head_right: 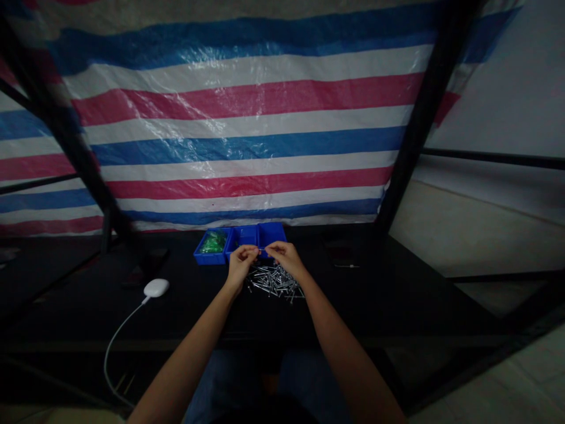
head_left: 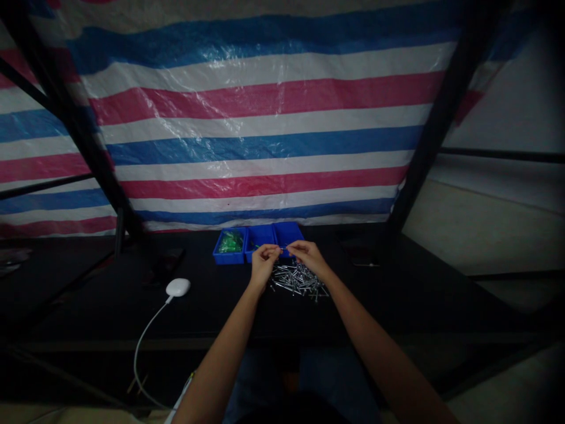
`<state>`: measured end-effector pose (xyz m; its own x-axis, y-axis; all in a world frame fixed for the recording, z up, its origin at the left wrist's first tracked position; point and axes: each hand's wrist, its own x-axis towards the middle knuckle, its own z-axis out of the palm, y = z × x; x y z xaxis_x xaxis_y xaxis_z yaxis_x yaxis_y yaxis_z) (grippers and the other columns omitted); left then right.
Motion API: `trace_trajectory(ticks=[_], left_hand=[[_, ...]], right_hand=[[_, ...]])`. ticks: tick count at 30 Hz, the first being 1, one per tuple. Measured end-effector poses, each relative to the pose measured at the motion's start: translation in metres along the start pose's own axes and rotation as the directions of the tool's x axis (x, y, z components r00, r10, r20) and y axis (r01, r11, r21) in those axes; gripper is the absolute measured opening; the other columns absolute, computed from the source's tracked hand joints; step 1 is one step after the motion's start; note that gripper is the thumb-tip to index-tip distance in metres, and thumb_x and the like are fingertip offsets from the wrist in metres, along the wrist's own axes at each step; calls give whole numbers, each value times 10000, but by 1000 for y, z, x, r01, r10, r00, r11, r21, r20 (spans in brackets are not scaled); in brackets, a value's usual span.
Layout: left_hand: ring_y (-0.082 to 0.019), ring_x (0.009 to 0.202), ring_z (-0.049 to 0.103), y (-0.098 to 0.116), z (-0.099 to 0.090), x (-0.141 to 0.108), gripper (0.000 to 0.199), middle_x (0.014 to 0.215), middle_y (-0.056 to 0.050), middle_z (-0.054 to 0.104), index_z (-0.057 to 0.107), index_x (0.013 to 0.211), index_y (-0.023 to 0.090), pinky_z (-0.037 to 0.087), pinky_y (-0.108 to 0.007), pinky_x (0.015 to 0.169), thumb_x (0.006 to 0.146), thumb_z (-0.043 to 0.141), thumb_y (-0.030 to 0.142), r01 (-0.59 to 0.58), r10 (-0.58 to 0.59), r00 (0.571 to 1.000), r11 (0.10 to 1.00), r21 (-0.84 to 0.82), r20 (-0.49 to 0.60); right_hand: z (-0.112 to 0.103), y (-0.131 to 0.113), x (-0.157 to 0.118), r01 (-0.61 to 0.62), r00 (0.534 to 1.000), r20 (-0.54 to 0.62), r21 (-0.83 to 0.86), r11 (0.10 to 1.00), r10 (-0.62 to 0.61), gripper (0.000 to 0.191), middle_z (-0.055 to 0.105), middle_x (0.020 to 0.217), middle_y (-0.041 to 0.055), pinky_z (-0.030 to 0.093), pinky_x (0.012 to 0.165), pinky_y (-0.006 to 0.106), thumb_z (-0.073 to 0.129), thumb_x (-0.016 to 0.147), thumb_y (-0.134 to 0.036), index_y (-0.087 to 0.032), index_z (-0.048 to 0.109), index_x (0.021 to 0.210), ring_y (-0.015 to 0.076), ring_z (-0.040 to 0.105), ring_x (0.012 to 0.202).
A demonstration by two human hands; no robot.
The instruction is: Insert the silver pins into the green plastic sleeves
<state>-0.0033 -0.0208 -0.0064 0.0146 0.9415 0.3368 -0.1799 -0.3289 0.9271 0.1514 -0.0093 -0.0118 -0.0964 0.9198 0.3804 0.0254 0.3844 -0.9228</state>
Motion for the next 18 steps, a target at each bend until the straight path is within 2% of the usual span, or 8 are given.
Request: trace_trajectory(ticks=[7, 12, 18], left_hand=[[-98, 566, 549, -2, -2, 2, 284, 718, -46, 679, 647, 789, 129, 414, -220, 558, 628, 721, 350, 27, -27, 1000, 1000, 4, -14], [-99, 574, 550, -1, -2, 1, 302, 760, -59, 691, 661, 817, 130, 406, -218, 551, 642, 708, 370, 61, -61, 998, 998, -18, -18], [-96, 579, 540, 1, -1, 0, 315, 759, -58, 692, 676, 827, 129, 371, -198, 511, 653, 696, 390, 105, -105, 993, 994, -8, 52]], right_hand=[[0, 0, -1, 2, 1000, -24, -46, 999, -4, 295, 628, 613, 19, 348, 383, 208, 649, 650, -442, -157, 664, 726, 91, 463, 422], [-1, 5, 1, 46, 999, -17, -125, 991, -49, 287, 642, 640, 26, 360, 406, 216, 626, 678, -432, -156, 673, 739, 96, 465, 434], [-1, 10, 2, 135, 991, 23, -283, 950, -134, 222, 670, 710, 37, 371, 473, 225, 590, 732, -352, -156, 685, 773, 104, 484, 493]])
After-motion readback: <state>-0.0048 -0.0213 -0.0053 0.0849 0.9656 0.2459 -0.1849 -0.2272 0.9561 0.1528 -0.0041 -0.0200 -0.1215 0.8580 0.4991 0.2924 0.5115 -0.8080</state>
